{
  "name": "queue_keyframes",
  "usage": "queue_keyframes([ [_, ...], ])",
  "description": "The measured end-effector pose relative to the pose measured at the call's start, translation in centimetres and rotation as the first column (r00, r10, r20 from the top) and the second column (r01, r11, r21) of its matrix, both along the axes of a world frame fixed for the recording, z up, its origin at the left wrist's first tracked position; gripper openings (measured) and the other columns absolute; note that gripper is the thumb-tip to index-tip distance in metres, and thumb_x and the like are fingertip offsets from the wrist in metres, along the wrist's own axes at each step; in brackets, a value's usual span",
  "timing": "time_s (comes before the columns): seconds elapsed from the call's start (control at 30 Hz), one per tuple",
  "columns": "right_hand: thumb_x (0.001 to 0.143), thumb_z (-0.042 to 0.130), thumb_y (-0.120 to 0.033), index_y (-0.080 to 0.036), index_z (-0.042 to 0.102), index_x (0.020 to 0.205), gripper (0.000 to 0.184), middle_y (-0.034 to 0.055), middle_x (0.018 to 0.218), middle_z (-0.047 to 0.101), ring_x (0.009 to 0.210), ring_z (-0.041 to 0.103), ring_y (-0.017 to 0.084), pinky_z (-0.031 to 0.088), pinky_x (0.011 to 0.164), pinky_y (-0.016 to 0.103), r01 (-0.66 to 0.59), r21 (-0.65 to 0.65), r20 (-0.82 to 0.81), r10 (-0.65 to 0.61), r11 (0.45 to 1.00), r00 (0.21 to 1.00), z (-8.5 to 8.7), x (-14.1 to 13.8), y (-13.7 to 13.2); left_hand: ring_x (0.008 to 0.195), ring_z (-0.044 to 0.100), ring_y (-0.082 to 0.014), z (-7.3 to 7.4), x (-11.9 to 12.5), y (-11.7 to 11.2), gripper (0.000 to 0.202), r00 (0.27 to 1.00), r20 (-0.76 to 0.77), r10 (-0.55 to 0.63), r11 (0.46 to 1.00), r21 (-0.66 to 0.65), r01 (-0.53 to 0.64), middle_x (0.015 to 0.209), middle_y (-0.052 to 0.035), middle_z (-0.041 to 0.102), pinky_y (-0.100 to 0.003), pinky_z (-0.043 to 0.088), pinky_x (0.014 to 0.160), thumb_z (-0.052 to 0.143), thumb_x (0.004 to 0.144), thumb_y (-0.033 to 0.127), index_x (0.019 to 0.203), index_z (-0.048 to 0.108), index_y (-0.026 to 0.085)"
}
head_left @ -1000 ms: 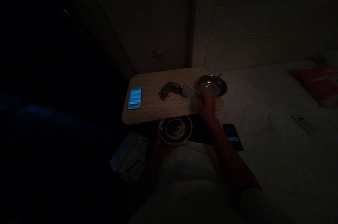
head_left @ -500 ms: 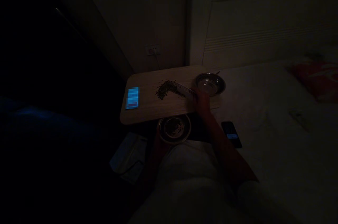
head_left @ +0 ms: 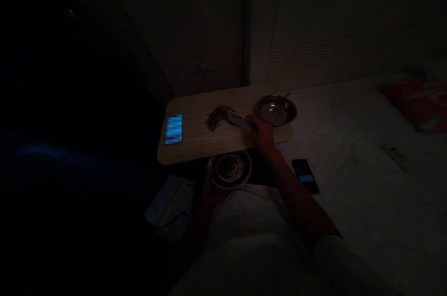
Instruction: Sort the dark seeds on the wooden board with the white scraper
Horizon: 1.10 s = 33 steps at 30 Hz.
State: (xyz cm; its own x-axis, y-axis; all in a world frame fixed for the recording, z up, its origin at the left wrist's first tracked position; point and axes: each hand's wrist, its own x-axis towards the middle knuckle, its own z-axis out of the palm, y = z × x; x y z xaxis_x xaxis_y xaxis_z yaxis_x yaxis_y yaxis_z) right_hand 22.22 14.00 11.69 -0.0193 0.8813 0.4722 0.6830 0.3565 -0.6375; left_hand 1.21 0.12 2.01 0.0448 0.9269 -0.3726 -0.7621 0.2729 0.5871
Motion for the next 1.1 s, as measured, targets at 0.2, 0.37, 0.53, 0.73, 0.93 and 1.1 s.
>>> queue_keyframes([
  [0.2,0.092,0.048,-0.012,-0.019,0.072,0.127,0.043,0.0102,0.114,0.08,0.103,0.075,0.027,0.057,0.096,0.039,-0.001,-0.02,0.005,0.002,1.0,1.0,0.38,-0.04,0.12,0.156,0.032,-0.0303,0.38,0.18,-0.04,0.057,0.997,-0.038,0.065,0.998,-0.009,-0.065,0.153,0.0012,0.06,-0.053,0.029,0.127,0.067,0.091,0.058,0.143,0.061,0.038],
  [0.37,0.092,0.049,-0.01,-0.02,0.072,0.125,0.042,0.0097,0.118,0.079,0.106,0.075,0.027,0.056,0.098,0.038,-0.026,-0.025,-0.006,0.026,0.999,1.0,0.19,-0.1,0.03,0.156,0.033,-0.032,-0.01,-0.24,0.08,0.056,0.999,-0.02,0.036,0.998,-0.057,-0.037,0.153,-0.0009,0.06,-0.055,0.029,0.126,0.066,0.091,0.061,0.14,0.063,0.036],
  [0.53,0.093,0.048,-0.014,-0.022,0.072,0.126,0.042,0.0068,0.12,0.079,0.107,0.075,0.026,0.057,0.098,0.038,-0.036,0.015,-0.023,0.037,0.999,0.999,0.08,-0.26,-0.05,0.155,0.035,-0.0339,-0.15,-0.18,0.07,0.059,1.0,0.0,0.015,0.998,-0.066,-0.015,0.15,-0.0011,0.063,-0.059,0.029,0.125,0.063,0.09,0.067,0.141,0.062,0.037],
  [0.73,0.093,0.048,-0.015,-0.022,0.073,0.124,0.04,0.0079,0.116,0.08,0.105,0.075,0.026,0.058,0.096,0.038,-0.046,-0.006,-0.009,0.046,0.999,0.999,-0.02,-0.17,0.19,0.156,0.033,-0.0324,-0.45,-0.2,0.11,0.053,0.999,0.025,0.035,0.997,-0.07,-0.033,0.151,-0.0004,0.061,-0.056,0.029,0.127,0.061,0.094,0.063,0.139,0.064,0.036],
  [0.93,0.091,0.048,-0.015,-0.021,0.072,0.124,0.041,0.008,0.113,0.081,0.103,0.076,0.026,0.058,0.097,0.04,-0.051,0.021,-0.037,0.051,0.998,0.998,-0.13,0.22,0.25,0.155,0.034,-0.0344,-0.06,-0.17,0.25,0.052,0.997,0.07,0.018,0.996,-0.086,-0.012,0.146,-0.0042,0.066,-0.06,0.026,0.127,0.058,0.095,0.063,0.134,0.068,0.03],
  [1.1,0.091,0.049,-0.015,-0.02,0.073,0.121,0.039,0.0091,0.115,0.08,0.105,0.075,0.027,0.058,0.097,0.04,-0.076,0.018,-0.047,0.077,0.997,0.996,0.13,0.26,0.17,0.158,0.029,-0.0281,0.3,-0.21,0.33,0.045,0.998,-0.042,0.051,0.998,0.031,-0.05,0.155,0.0017,0.058,-0.049,0.024,0.129,0.063,0.095,0.056,0.135,0.066,0.035],
])
